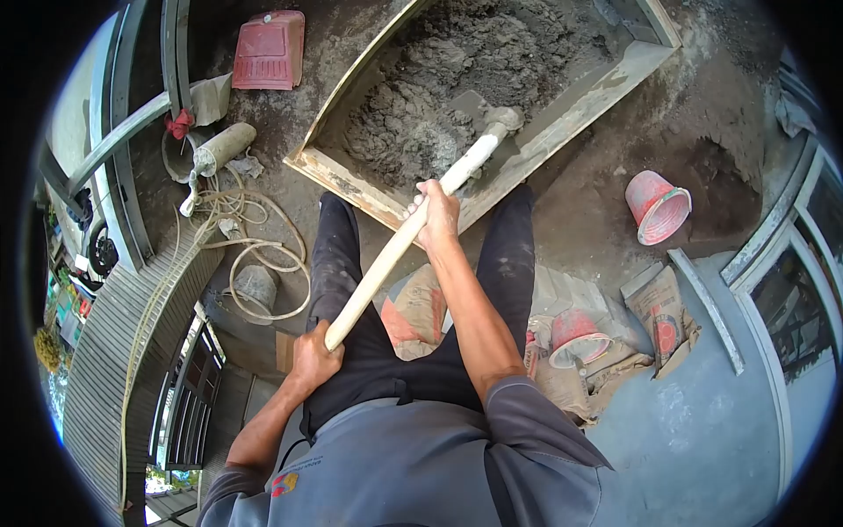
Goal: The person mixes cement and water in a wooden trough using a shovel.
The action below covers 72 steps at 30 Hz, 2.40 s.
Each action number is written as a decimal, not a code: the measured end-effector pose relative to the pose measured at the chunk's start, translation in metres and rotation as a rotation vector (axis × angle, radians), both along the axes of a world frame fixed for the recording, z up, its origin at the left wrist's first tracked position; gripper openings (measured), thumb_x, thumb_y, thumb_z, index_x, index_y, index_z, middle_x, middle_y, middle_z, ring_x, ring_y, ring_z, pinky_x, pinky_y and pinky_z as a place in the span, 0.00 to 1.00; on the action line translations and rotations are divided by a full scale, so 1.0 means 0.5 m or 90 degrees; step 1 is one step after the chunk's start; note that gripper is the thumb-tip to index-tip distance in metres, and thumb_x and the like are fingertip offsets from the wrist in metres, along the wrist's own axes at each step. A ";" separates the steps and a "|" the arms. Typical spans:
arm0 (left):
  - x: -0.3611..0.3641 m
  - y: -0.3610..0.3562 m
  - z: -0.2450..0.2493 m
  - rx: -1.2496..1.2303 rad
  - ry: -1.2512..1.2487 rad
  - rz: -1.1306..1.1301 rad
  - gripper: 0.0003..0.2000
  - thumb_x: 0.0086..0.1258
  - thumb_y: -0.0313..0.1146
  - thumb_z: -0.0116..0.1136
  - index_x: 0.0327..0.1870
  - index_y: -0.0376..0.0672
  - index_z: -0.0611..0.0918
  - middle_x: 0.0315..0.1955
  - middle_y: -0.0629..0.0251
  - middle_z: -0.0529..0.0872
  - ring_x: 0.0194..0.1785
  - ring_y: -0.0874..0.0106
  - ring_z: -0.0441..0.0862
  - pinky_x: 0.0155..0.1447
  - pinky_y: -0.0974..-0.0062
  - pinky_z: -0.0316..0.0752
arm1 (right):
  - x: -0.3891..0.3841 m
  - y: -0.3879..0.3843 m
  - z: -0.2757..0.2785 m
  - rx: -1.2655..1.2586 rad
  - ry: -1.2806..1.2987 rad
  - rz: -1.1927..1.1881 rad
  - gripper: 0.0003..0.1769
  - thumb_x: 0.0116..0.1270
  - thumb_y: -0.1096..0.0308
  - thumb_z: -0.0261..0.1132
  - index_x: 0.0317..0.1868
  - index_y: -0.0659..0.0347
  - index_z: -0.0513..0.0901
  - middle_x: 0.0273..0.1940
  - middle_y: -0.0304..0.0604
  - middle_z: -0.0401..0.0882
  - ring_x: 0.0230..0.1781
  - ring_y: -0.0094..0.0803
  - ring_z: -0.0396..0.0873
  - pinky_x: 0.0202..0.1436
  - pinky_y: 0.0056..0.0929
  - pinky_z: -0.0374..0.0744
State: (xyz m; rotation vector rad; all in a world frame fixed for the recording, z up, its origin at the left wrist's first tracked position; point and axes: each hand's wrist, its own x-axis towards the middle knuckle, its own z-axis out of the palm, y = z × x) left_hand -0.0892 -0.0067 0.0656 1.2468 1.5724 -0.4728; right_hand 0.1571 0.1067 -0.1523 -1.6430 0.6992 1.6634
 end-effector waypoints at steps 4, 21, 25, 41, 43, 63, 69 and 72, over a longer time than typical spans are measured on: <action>0.101 0.065 -0.094 0.106 -0.090 0.039 0.11 0.58 0.29 0.66 0.38 0.38 0.77 0.28 0.42 0.86 0.37 0.42 0.86 0.42 0.49 0.80 | 0.118 0.181 0.054 0.155 -0.112 0.018 0.06 0.65 0.68 0.64 0.35 0.60 0.76 0.22 0.34 0.67 0.18 0.27 0.68 0.22 0.33 0.74; 0.143 0.030 -0.124 0.048 0.032 0.064 0.12 0.59 0.31 0.65 0.42 0.38 0.79 0.32 0.38 0.87 0.40 0.41 0.87 0.48 0.47 0.82 | 0.061 0.116 -0.152 0.063 -0.048 0.121 0.08 0.62 0.68 0.66 0.34 0.64 0.78 0.23 0.40 0.69 0.18 0.34 0.72 0.20 0.39 0.78; 0.222 0.027 -0.163 0.073 -0.071 0.071 0.15 0.59 0.32 0.67 0.44 0.38 0.78 0.32 0.39 0.88 0.40 0.42 0.87 0.46 0.48 0.82 | 0.209 0.187 -0.012 0.145 -0.159 0.079 0.09 0.63 0.67 0.66 0.37 0.63 0.77 0.23 0.37 0.69 0.17 0.30 0.69 0.20 0.34 0.74; 0.318 -0.009 -0.222 0.033 -0.069 0.093 0.16 0.59 0.33 0.66 0.45 0.38 0.78 0.31 0.36 0.87 0.40 0.37 0.85 0.45 0.42 0.80 | 0.272 0.156 -0.128 0.075 -0.151 0.168 0.09 0.63 0.67 0.65 0.36 0.63 0.76 0.22 0.38 0.68 0.17 0.32 0.70 0.20 0.37 0.75; 0.317 -0.032 -0.214 0.072 -0.106 0.108 0.16 0.59 0.33 0.66 0.44 0.38 0.77 0.31 0.37 0.87 0.40 0.38 0.86 0.44 0.43 0.81 | 0.271 0.178 -0.064 0.105 -0.173 0.129 0.09 0.60 0.70 0.67 0.33 0.66 0.76 0.20 0.39 0.70 0.14 0.31 0.70 0.16 0.35 0.74; 0.248 0.058 -0.124 0.097 -0.050 0.082 0.13 0.59 0.29 0.64 0.42 0.35 0.77 0.29 0.36 0.85 0.38 0.39 0.86 0.41 0.47 0.82 | 0.167 0.260 -0.017 0.156 -0.137 0.139 0.09 0.63 0.68 0.66 0.34 0.66 0.78 0.21 0.38 0.72 0.15 0.29 0.72 0.17 0.33 0.76; 0.330 0.150 -0.146 0.084 -0.072 0.086 0.14 0.60 0.30 0.64 0.44 0.36 0.76 0.30 0.35 0.85 0.40 0.38 0.85 0.43 0.46 0.81 | 0.303 0.321 -0.048 0.173 -0.198 0.118 0.08 0.60 0.69 0.66 0.32 0.64 0.76 0.21 0.38 0.70 0.16 0.29 0.70 0.18 0.35 0.76; 0.276 0.091 -0.149 -0.015 -0.004 0.058 0.15 0.64 0.33 0.62 0.48 0.36 0.76 0.34 0.34 0.87 0.42 0.38 0.86 0.48 0.45 0.81 | 0.186 0.203 -0.144 0.075 -0.134 0.199 0.09 0.64 0.66 0.65 0.35 0.64 0.77 0.22 0.37 0.68 0.17 0.31 0.70 0.20 0.35 0.77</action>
